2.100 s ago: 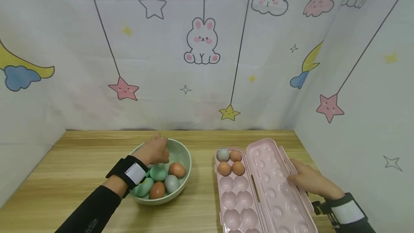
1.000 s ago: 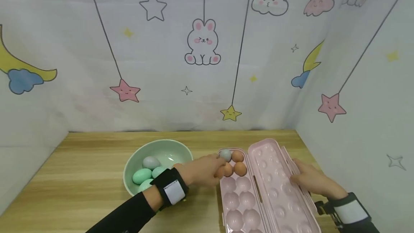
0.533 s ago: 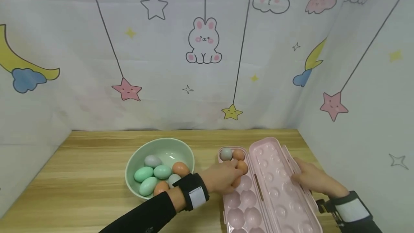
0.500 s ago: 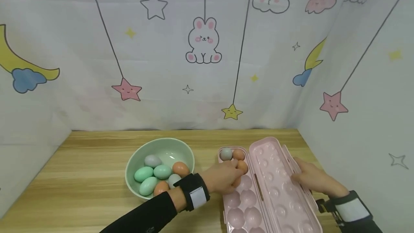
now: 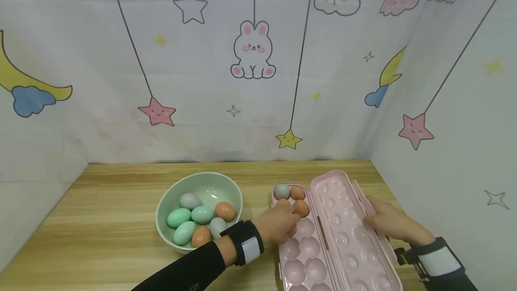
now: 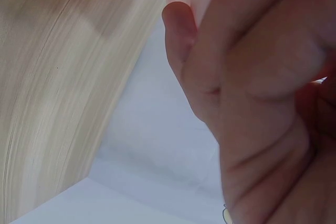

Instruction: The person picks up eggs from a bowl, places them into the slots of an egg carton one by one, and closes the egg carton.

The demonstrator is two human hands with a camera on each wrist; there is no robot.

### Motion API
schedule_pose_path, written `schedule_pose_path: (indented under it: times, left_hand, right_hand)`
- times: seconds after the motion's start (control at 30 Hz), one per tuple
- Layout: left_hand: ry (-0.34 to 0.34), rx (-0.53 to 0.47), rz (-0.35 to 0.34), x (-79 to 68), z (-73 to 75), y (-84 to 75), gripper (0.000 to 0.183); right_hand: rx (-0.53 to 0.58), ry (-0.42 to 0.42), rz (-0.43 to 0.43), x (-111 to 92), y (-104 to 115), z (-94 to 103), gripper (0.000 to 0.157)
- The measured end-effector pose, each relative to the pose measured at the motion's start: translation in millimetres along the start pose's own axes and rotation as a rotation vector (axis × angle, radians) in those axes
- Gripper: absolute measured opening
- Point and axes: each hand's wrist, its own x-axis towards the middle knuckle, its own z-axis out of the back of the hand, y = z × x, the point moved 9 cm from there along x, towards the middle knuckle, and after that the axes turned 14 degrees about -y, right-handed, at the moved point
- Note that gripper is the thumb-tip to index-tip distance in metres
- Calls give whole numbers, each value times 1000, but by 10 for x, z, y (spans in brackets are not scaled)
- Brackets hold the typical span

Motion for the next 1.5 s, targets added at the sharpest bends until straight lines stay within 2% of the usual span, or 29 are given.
schedule_pose_path:
  times: [0.23, 0.4, 0.53, 0.67, 0.77, 0.83, 0.93, 1.0, 1.07, 1.23, 1.33, 1.43, 1.5]
  left_hand:
    - [-23, 51, 11, -18, -34, 18, 19]
    - [-41, 36, 4, -28, -26, 42, 19]
    - [-30, 3, 16, -63, -4, 58, 15]
    - [-30, -26, 33, -136, 112, 75, 23]
    - [-33, -67, 44, -203, 275, 98, 29]
    - [-24, -118, 82, -259, 398, 149, 29]
    - [-12, -154, 162, -366, 568, 298, 33]
    - [-7, -138, 203, -444, 647, 428, 37]
    - [-16, -116, 216, -519, 699, 553, 38]
    - [-26, -128, 285, -739, 734, 865, 39]
    - [-7, -156, 362, -882, 737, 1040, 44]
    - [50, -156, 447, -1035, 700, 1201, 47]
    - [116, -152, 507, -1146, 659, 1291, 51]
  right_hand:
    - [-18, -15, 0, 0, -23, 0, 64]
    - [-12, -18, -3, 5, -31, -1, 63]
    - [-1, -18, -6, 3, -37, -5, 63]
    - [17, -10, -17, -8, -46, -27, 65]
    - [19, -6, -25, -10, -57, -34, 67]
    - [17, -5, -26, -8, -58, -32, 67]
    - [16, -7, -23, -7, -43, -21, 66]
    - [15, -8, -18, -8, -26, -14, 66]
    - [15, -10, -20, -10, -19, -5, 65]
    - [17, -6, -29, -14, -22, -12, 66]
    - [20, -1, -27, -14, -16, -18, 68]
    - [25, 6, -16, -13, -5, -18, 70]
    - [28, 12, -9, -14, 0, -17, 71]
